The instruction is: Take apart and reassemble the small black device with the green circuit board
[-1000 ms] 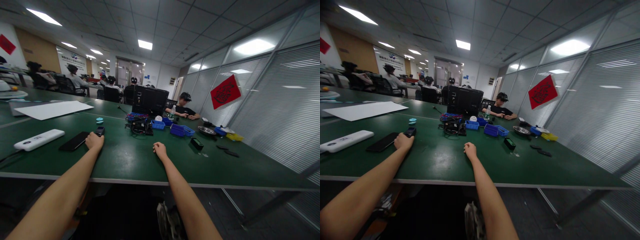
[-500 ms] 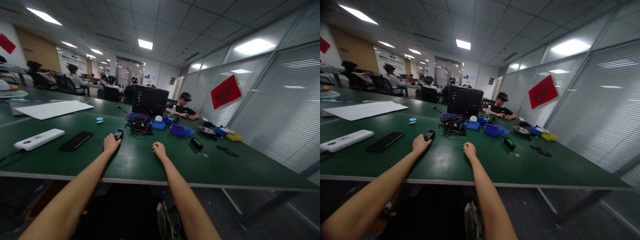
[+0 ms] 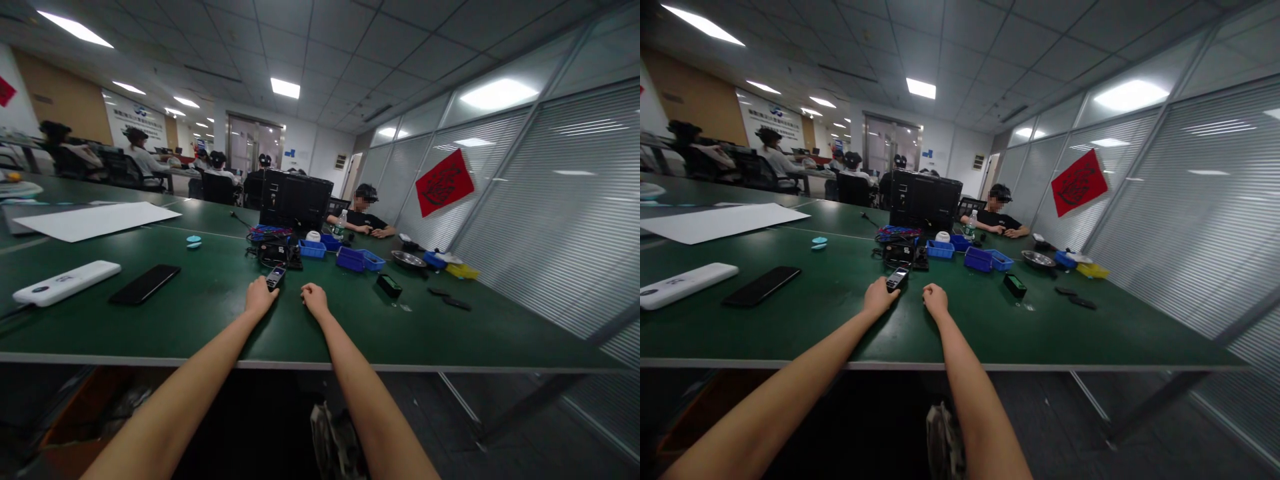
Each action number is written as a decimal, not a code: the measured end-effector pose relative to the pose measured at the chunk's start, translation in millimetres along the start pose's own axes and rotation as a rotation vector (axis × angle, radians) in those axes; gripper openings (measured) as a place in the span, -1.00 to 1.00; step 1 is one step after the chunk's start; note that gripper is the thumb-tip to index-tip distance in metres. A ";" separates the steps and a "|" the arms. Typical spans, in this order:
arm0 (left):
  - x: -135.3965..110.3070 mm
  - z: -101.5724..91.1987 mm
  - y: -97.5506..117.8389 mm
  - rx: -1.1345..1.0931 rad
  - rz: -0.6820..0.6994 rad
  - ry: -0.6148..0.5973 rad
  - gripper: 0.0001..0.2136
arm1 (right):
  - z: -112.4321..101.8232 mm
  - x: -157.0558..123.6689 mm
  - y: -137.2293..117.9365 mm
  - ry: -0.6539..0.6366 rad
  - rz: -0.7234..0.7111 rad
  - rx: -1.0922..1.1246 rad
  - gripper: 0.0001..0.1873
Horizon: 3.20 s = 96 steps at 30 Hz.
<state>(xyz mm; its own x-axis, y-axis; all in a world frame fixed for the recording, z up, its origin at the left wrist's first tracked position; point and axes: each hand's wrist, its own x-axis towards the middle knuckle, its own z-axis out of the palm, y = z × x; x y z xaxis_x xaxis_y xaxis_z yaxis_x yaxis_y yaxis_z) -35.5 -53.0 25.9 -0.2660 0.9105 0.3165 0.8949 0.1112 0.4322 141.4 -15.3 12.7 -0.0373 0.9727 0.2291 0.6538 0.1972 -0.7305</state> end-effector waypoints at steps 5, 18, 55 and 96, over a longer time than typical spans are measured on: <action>-11.8 15.7 24.6 -0.050 0.252 -0.107 -0.56 | -3.0 -7.6 -8.6 0.161 -0.111 -0.104 -0.69; -12.1 17.5 27.2 -0.134 0.298 -0.177 -0.57 | -0.7 -8.0 -9.8 0.185 0.002 -0.438 -0.51; -7.4 21.2 21.3 -0.287 0.227 -0.175 -0.62 | -28.6 1.8 6.4 0.192 0.038 0.636 -0.62; -8.4 17.4 21.5 -0.276 0.364 -0.281 -0.49 | -66.2 11.0 38.3 0.385 0.339 -0.330 -0.48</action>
<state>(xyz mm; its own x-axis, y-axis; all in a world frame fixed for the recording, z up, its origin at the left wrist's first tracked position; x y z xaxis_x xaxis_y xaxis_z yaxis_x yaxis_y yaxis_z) -7.8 -51.3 17.8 0.1841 0.9466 0.2648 0.7739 -0.3057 0.5546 216.1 -5.2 29.9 0.4499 0.8481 0.2798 0.7835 -0.2245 -0.5795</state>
